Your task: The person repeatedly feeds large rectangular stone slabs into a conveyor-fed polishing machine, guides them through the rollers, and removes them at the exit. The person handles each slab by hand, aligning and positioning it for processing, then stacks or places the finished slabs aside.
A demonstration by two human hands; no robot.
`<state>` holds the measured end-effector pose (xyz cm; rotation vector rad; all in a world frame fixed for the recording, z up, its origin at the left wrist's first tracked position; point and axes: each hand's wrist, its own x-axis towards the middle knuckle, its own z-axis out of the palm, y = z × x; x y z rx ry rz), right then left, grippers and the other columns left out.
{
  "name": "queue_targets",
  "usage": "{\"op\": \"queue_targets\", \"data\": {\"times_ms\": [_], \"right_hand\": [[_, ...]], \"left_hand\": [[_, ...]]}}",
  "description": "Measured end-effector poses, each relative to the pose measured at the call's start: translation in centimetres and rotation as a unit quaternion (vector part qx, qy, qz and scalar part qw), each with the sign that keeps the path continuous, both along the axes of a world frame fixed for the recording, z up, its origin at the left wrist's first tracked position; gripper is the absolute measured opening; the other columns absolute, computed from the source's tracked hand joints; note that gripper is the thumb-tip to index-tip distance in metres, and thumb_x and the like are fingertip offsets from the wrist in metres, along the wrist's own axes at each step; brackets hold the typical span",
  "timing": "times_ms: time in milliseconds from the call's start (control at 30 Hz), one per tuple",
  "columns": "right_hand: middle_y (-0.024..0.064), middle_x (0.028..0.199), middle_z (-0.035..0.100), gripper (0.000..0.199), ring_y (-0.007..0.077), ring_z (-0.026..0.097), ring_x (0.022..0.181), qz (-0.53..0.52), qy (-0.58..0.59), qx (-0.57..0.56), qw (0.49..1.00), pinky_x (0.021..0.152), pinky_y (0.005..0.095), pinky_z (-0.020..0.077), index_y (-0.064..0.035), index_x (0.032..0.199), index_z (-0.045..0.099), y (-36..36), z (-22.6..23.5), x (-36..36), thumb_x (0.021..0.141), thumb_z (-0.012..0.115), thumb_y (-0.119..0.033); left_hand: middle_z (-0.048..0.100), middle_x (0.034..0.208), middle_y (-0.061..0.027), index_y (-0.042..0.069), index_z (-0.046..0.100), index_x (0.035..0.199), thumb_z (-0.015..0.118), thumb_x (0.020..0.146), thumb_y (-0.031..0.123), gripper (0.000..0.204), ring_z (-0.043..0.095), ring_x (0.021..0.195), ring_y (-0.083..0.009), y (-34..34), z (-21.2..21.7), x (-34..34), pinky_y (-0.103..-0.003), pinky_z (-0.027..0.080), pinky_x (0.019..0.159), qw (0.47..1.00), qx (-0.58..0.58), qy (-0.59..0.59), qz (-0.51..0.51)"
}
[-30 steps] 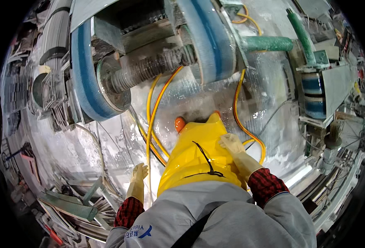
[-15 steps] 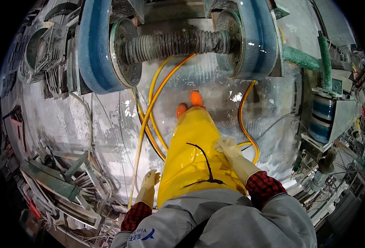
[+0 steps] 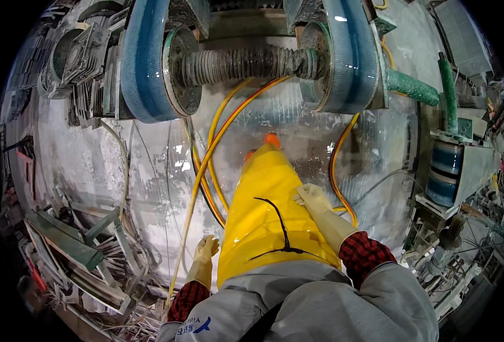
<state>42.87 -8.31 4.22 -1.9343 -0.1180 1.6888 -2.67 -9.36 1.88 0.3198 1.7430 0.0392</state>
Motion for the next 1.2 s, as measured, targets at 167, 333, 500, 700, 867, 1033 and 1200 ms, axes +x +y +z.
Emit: {"op": "queue_targets", "data": {"times_ms": [167, 333, 500, 700, 867, 1033, 1200], "right_hand": [[0.0115, 0.088, 0.073, 0.035, 0.0093, 0.061, 0.066, -0.021, 0.024, 0.044, 0.999, 0.062, 0.0220, 0.0511, 0.0047, 0.116, 0.063, -0.9, -1.3, -0.1, 0.101, 0.065, -0.027], [0.0171, 0.095, 0.075, 0.035, 0.0158, 0.069, 0.075, -0.043, 0.028, 0.087, 0.995, 0.069, 0.0265, 0.0555, 0.0055, 0.116, 0.063, -1.4, -1.9, -0.3, 0.099, 0.066, -0.026], [0.0222, 0.102, 0.074, 0.040, 0.0225, 0.072, 0.082, -0.113, 0.159, 0.217, 0.956, 0.076, 0.0296, 0.0587, 0.0063, 0.120, 0.061, -4.9, -6.7, 0.8, 0.102, 0.061, -0.029], [0.0281, 0.117, 0.070, 0.053, 0.0261, 0.074, 0.093, -0.109, 0.182, 0.327, 0.921, 0.087, 0.0299, 0.0608, 0.0076, 0.128, 0.055, -5.8, -6.2, 0.6, 0.104, 0.055, -0.040], [0.0273, 0.117, 0.070, 0.052, 0.0257, 0.073, 0.098, -0.170, 0.182, 0.383, 0.889, 0.090, 0.0304, 0.0606, 0.0081, 0.127, 0.055, -7.2, -6.4, 0.0, 0.104, 0.055, -0.039], [0.0256, 0.115, 0.070, 0.046, 0.0252, 0.072, 0.101, -0.171, 0.275, 0.394, 0.861, 0.090, 0.0289, 0.0607, 0.0075, 0.125, 0.057, -7.3, -5.3, 0.7, 0.105, 0.052, -0.034], [0.0255, 0.114, 0.070, 0.038, 0.0263, 0.072, 0.100, -0.180, 0.246, 0.396, 0.866, 0.090, 0.0292, 0.0608, 0.0050, 0.121, 0.059, -7.7, -5.5, 0.3, 0.103, 0.055, -0.029]], "left_hand": [[0.070, 0.117, -0.0129, 0.001, 0.057, 0.133, 0.062, 0.100, 0.039, 0.051, 0.067, 0.102, -0.0200, -1.3, -1.8, 0.0, -0.032, 0.055, 0.086, 1.000, 0.022, 0.003, 0.011], [0.071, 0.112, -0.0111, 0.001, 0.060, 0.130, 0.062, 0.100, 0.039, 0.048, 0.067, 0.097, -0.0181, -0.9, -0.8, 1.0, -0.031, 0.054, 0.085, 0.998, 0.069, 0.009, -0.005], [0.071, 0.112, -0.0112, 0.000, 0.060, 0.130, 0.061, 0.100, 0.039, 0.049, 0.067, 0.097, -0.0179, -0.9, -2.0, 0.2, -0.031, 0.054, 0.085, 0.993, 0.102, 0.005, -0.055], [0.072, 0.113, -0.0113, 0.000, 0.060, 0.130, 0.061, 0.101, 0.039, 0.049, 0.068, 0.098, -0.0178, -1.3, -2.8, -0.7, -0.031, 0.054, 0.085, 0.979, 0.131, 0.002, -0.155], [0.072, 0.113, -0.0114, -0.001, 0.060, 0.131, 0.060, 0.101, 0.039, 0.049, 0.069, 0.098, -0.0176, -0.7, -3.1, -1.4, -0.031, 0.055, 0.085, 0.959, 0.163, 0.003, -0.233], [0.064, 0.085, 0.0018, 0.005, 0.069, 0.114, 0.056, 0.101, 0.038, 0.037, 0.058, 0.078, -0.0088, -0.9, -3.1, -1.6, -0.029, 0.046, 0.071, 0.951, 0.205, 0.019, -0.229], [0.073, 0.109, -0.0098, 0.002, 0.064, 0.128, 0.059, 0.100, 0.047, 0.053, 0.069, 0.097, -0.0199, -1.2, -6.6, -4.2, -0.032, 0.053, 0.086, 0.948, 0.196, -0.023, -0.250]]}}
